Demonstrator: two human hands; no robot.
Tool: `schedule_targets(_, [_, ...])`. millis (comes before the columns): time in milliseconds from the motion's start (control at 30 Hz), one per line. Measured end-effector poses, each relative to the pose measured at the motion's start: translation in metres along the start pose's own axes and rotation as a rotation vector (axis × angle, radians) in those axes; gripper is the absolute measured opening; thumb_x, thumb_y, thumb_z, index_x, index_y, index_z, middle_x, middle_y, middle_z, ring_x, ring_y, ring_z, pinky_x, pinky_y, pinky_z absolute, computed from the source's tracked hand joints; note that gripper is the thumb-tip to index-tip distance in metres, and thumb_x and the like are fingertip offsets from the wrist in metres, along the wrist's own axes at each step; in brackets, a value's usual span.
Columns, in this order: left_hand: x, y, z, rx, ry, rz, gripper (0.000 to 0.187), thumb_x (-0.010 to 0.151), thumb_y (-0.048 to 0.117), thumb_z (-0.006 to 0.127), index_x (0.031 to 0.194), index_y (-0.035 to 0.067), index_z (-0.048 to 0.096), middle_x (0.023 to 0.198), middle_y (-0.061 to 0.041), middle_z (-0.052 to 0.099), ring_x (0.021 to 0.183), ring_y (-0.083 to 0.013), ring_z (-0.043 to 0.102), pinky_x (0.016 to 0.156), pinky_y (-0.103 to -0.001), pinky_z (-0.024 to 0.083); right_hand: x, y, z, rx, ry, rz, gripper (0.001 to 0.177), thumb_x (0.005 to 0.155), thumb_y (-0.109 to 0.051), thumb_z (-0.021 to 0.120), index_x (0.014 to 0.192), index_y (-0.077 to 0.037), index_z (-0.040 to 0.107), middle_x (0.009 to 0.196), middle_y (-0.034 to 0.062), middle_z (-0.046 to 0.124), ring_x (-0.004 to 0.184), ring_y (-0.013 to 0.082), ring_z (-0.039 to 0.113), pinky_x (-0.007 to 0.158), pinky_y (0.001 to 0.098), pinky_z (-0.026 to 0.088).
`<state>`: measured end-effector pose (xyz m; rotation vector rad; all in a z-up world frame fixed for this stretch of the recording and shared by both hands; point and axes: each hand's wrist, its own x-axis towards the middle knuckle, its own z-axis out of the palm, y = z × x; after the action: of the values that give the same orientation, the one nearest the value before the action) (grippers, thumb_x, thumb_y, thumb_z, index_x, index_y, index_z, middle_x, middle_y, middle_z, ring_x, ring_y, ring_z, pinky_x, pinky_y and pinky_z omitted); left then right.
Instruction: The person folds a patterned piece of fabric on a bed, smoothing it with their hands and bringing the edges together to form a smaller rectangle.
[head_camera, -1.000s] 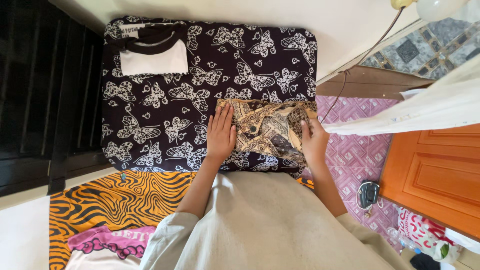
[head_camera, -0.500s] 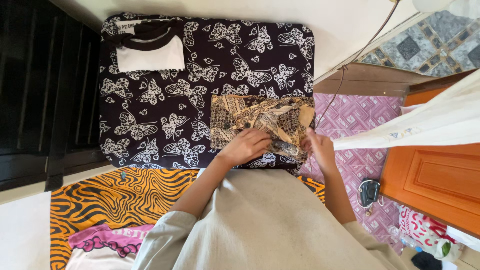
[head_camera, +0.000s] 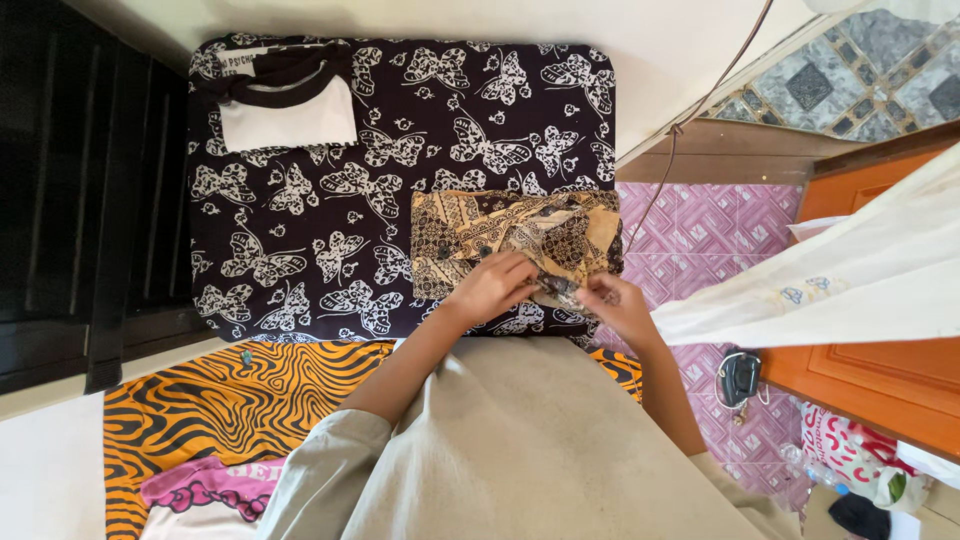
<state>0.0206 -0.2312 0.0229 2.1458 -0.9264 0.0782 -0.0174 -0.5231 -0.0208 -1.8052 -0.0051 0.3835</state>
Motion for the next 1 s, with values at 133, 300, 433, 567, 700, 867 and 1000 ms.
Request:
schedule_targets(133, [0.009, 0.008, -0.006, -0.082, 0.102, 0.004, 0.016, 0.093, 0.014, 0.072, 0.104, 0.007, 0.064, 0.102, -0.008, 0.062, 0.099, -0.0289, 0.062, 0.089, -0.041, 0.052, 0.002, -0.01, 0.009, 0.015, 0.043, 0.089, 0.022, 0.091, -0.021, 0.077, 0.097, -0.002, 0.071, 0.081, 0.0004, 0.07, 0.073, 0.0083, 0.065, 0.066, 0.0245, 0.05])
schedule_targets(300, [0.015, 0.012, -0.011, 0.035, 0.016, 0.091, 0.021, 0.086, 0.02, 0.078, 0.102, 0.009, 0.071, 0.094, -0.007, 0.06, 0.093, -0.0273, 0.06, 0.081, -0.041, 0.048, 0.007, -0.023, 0.011, 0.294, 0.167, 0.126, 0.016, 0.097, -0.022, 0.07, 0.097, -0.006, 0.069, 0.076, -0.0008, 0.068, 0.069, 0.0057, 0.061, 0.064, 0.0225, 0.046])
schedule_targets(433, [0.011, 0.013, -0.008, 0.141, -0.038, 0.156, 0.017, 0.085, 0.015, 0.073, 0.102, 0.01, 0.07, 0.097, -0.004, 0.059, 0.099, -0.0236, 0.061, 0.088, -0.039, 0.047, 0.013, -0.024, 0.014, 0.323, 0.224, 0.132, 0.021, 0.101, -0.023, 0.069, 0.088, -0.006, 0.069, 0.07, -0.0015, 0.064, 0.062, 0.0046, 0.055, 0.059, 0.0216, 0.043])
schedule_targets(567, [0.009, 0.017, -0.007, 0.249, -0.031, 0.238, 0.024, 0.084, 0.01, 0.063, 0.107, 0.011, 0.067, 0.109, -0.004, 0.061, 0.105, -0.0235, 0.06, 0.096, -0.038, 0.047, 0.018, -0.012, 0.017, 0.301, 0.349, 0.174, 0.03, 0.101, -0.022, 0.074, 0.079, -0.005, 0.065, 0.066, -0.0011, 0.056, 0.057, 0.006, 0.047, 0.054, 0.023, 0.034])
schedule_targets(700, [0.011, 0.02, -0.004, 0.233, 0.002, 0.273, 0.024, 0.086, 0.012, 0.062, 0.109, 0.009, 0.062, 0.11, -0.005, 0.062, 0.105, -0.0226, 0.06, 0.096, -0.037, 0.046, 0.02, -0.004, 0.024, 0.359, 0.382, 0.094, 0.033, 0.101, -0.02, 0.075, 0.077, -0.005, 0.06, 0.065, -0.0028, 0.056, 0.057, 0.0047, 0.047, 0.054, 0.0234, 0.034])
schedule_targets(867, [0.01, 0.017, 0.008, 0.308, -0.121, 0.209, 0.024, 0.089, 0.03, 0.067, 0.098, 0.008, 0.062, 0.088, -0.004, 0.06, 0.091, -0.0226, 0.06, 0.083, -0.037, 0.045, 0.022, -0.021, 0.042, 0.332, 0.435, -0.099, 0.011, 0.096, -0.01, 0.073, 0.093, -0.005, 0.064, 0.088, -0.0037, 0.07, 0.077, 0.0009, 0.06, 0.069, 0.0177, 0.048])
schedule_targets(1000, [0.002, 0.009, 0.016, 0.488, -0.194, 0.149, 0.01, 0.088, 0.023, 0.068, 0.094, 0.015, 0.065, 0.092, 0.0, 0.063, 0.095, -0.0178, 0.062, 0.088, -0.036, 0.045, 0.019, -0.041, 0.05, 0.117, 0.438, -0.195, 0.014, 0.094, -0.008, 0.075, 0.103, -0.001, 0.067, 0.088, -0.0015, 0.066, 0.075, 0.0028, 0.058, 0.068, 0.0185, 0.048])
